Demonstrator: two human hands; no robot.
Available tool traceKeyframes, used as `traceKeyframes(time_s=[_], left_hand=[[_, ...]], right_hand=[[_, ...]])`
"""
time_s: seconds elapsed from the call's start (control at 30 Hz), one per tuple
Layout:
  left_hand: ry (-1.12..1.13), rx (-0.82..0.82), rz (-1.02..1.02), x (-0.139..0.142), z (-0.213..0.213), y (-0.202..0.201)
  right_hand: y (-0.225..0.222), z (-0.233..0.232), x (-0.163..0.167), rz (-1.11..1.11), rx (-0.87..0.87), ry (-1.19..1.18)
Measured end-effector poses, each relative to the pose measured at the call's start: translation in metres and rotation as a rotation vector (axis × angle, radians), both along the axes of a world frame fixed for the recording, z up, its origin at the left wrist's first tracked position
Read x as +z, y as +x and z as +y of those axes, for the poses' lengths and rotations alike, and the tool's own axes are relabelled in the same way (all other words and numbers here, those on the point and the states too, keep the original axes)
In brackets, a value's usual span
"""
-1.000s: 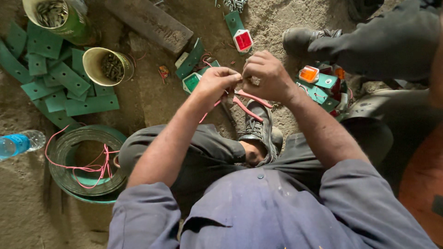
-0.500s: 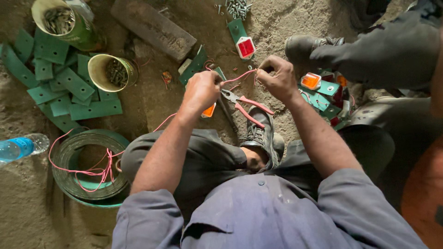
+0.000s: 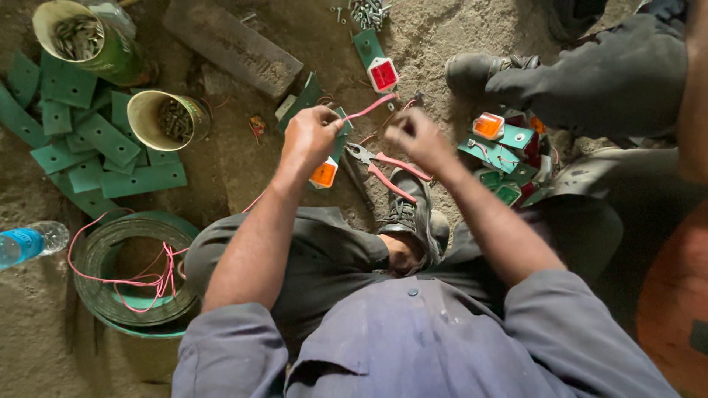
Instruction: The person sits on the floor and assembles small electrical components by attaching orange and red plastic casings to green metal plates. They use pliers to strip and twist pink wires, then secure the wires to the components. The person handles multiple units one at a time, placing finished assemblies on the floor.
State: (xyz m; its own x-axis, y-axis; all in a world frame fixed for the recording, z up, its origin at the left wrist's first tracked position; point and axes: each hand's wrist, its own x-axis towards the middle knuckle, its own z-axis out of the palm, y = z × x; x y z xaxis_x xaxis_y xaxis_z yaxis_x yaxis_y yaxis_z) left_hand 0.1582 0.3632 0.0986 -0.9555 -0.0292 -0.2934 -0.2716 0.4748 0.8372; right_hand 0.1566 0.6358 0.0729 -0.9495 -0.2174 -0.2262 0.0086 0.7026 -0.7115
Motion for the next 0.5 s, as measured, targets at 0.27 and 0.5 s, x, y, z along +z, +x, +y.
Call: traceKeyframes(time_s=[0.27,0.5], left_hand=[[0.332,0.056,-0.087,-0.021,0.000,-0.011],[0.543,0.131,-0.096,-0.031,-0.008,-0.012]], right_hand=[[0.080,-0.019,-0.091,0.235,0.409,0.998],[0.038,-0.016,-0.023,-0.368,0.183,0.559]])
